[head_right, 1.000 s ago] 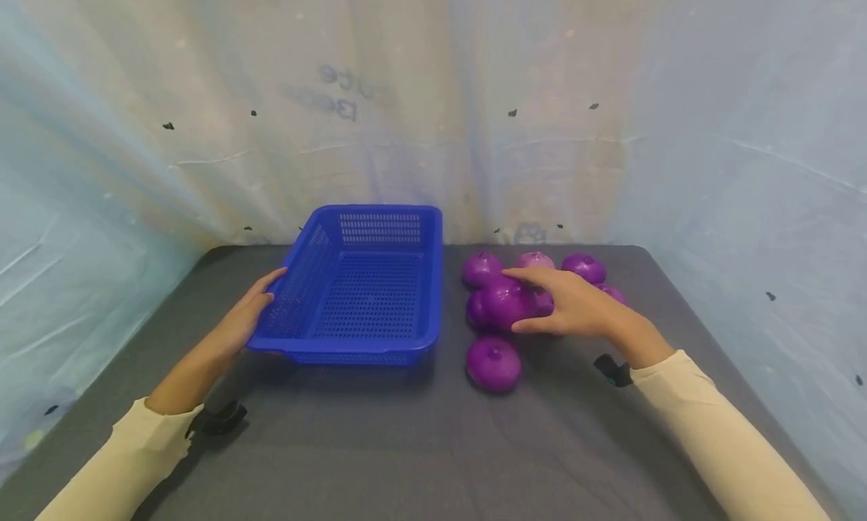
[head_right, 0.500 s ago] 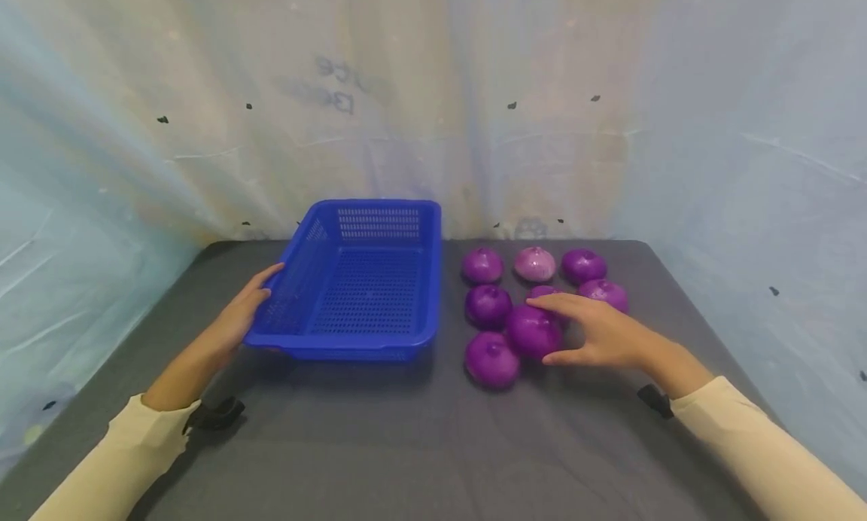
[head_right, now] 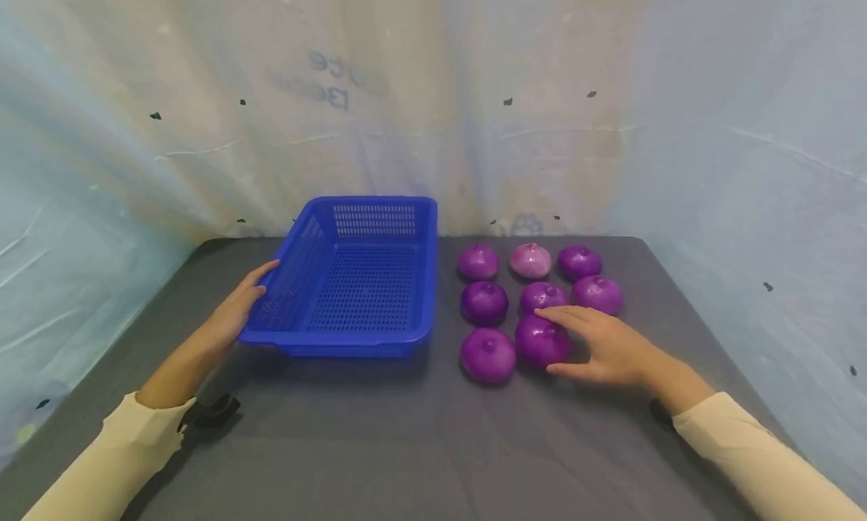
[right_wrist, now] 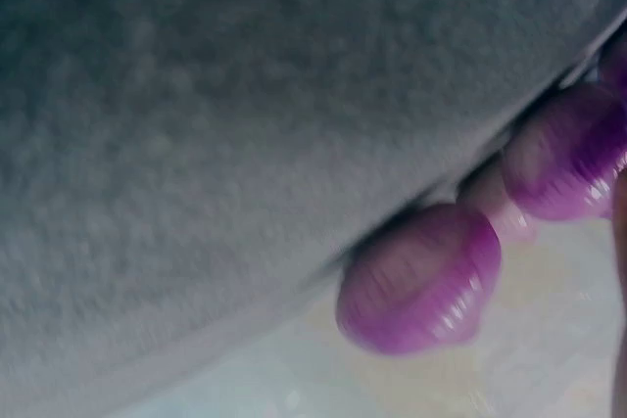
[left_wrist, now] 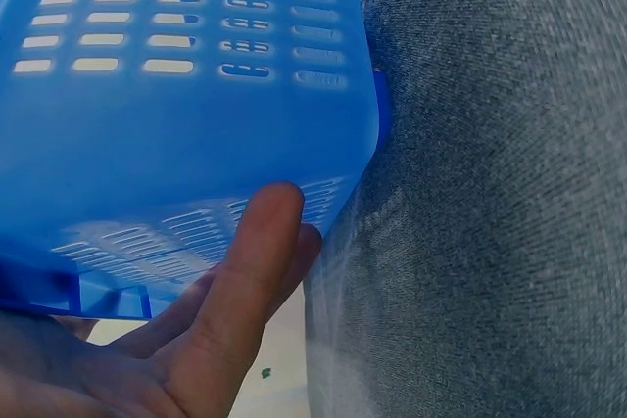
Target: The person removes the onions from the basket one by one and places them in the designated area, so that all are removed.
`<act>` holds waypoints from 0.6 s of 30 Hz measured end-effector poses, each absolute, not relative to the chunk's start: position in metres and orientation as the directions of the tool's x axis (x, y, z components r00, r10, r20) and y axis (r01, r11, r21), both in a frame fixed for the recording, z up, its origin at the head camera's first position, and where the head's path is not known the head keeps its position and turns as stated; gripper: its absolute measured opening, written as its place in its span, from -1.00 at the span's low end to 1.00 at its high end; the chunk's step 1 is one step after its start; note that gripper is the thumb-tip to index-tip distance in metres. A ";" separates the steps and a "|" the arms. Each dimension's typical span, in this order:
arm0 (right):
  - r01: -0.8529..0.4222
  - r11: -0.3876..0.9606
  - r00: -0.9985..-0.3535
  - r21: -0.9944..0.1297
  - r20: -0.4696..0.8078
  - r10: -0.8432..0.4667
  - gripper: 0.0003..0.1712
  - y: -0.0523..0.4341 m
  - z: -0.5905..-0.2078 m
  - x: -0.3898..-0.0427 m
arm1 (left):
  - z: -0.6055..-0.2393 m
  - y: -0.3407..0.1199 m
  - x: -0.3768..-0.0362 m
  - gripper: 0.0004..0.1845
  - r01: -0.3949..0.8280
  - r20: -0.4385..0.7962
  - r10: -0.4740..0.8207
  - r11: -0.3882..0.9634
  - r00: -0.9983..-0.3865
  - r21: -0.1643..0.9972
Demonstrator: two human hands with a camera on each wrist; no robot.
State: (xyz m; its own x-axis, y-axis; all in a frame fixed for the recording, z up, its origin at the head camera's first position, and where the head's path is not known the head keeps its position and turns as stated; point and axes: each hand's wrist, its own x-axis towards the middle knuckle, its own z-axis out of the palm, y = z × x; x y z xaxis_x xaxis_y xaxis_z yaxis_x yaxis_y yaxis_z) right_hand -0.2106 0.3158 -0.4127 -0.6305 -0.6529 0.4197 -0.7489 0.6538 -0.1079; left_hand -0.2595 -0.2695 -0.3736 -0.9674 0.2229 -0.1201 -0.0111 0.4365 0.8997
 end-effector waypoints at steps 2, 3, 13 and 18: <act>-0.702 0.703 -0.684 -0.113 0.381 -0.622 0.02 0.315 -0.415 -0.206 | -0.373 -0.270 -0.260 -0.43 -0.019 -0.126 0.223 0.429 -0.967 0.903; -0.678 0.724 -0.710 -0.123 0.364 -0.603 0.01 0.314 -0.416 -0.204 | -0.373 -0.270 -0.260 -0.43 -0.017 -0.127 0.225 0.434 -0.966 0.901; -0.546 0.804 -0.826 -0.234 0.309 -0.471 -0.06 0.317 -0.415 -0.194 | -0.371 -0.267 -0.261 -0.42 -0.023 -0.127 0.227 0.414 -0.966 0.910; -0.540 0.801 -0.836 -0.258 0.277 -0.474 -0.08 0.321 -0.417 -0.195 | -0.370 -0.268 -0.260 -0.42 -0.013 -0.115 0.225 0.411 -0.968 0.912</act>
